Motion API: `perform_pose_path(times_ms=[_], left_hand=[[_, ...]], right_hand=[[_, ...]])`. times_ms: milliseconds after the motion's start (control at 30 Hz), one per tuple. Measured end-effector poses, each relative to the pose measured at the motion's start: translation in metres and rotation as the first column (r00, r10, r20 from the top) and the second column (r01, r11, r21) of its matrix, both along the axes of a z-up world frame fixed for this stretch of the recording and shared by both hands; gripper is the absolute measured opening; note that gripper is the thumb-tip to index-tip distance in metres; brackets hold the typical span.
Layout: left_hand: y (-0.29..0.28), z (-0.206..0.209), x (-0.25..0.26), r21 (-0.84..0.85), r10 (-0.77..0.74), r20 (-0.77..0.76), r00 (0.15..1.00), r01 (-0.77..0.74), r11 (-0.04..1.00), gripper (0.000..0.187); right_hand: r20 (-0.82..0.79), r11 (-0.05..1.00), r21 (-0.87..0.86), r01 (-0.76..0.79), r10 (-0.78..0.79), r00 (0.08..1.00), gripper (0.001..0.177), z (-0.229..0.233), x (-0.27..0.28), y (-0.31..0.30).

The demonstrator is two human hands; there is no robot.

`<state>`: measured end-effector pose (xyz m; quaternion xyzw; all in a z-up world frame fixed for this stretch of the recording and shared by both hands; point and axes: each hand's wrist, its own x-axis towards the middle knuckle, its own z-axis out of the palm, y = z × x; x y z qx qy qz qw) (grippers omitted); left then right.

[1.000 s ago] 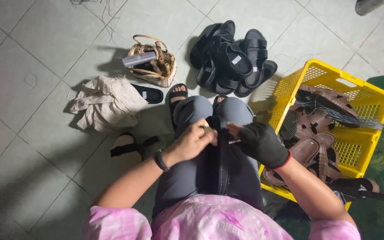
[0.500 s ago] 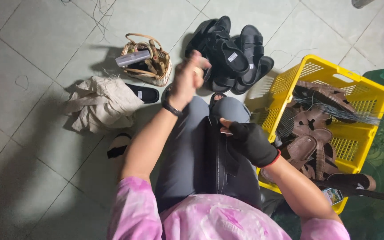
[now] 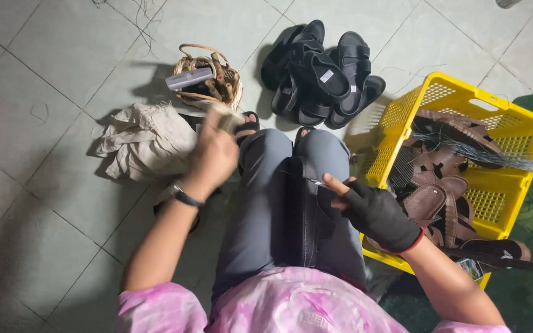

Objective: Hand-sewing a strap onto a black shoe using a needle and thread while sitting on the floor.

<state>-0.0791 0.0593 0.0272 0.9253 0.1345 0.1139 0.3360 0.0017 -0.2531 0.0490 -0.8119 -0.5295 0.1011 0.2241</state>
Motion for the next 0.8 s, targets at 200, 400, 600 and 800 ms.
perform_pose_path(times_ms=[200, 400, 600, 800], left_hand=[[-0.084, -0.011, -0.026, -0.251, -0.299, 0.193, 0.934, 0.342, 0.906, 0.077], [-0.088, -0.015, -0.028, -0.251, -0.265, 0.142, 0.954, 0.294, 0.922, 0.080], [-0.090, -0.021, -0.027, -0.190, -0.260, 0.164, 0.952, 0.289, 0.938, 0.077], [-0.089, -0.038, -0.018, -0.164, -0.236, 0.252, 0.938, 0.282, 0.945, 0.082]], right_hand=[[0.070, 0.998, -0.054, -0.027, 0.031, 0.997, 0.048, 0.009, 0.000, 0.011], [0.169, 0.992, -0.118, -0.042, 0.062, 0.984, 0.048, 0.009, 0.005, 0.013], [0.265, 0.957, -0.278, -0.081, 0.158, 0.951, 0.046, 0.040, 0.006, 0.024], [0.284, 0.913, -0.364, -0.186, 0.299, 0.911, 0.041, 0.059, 0.007, 0.031]])
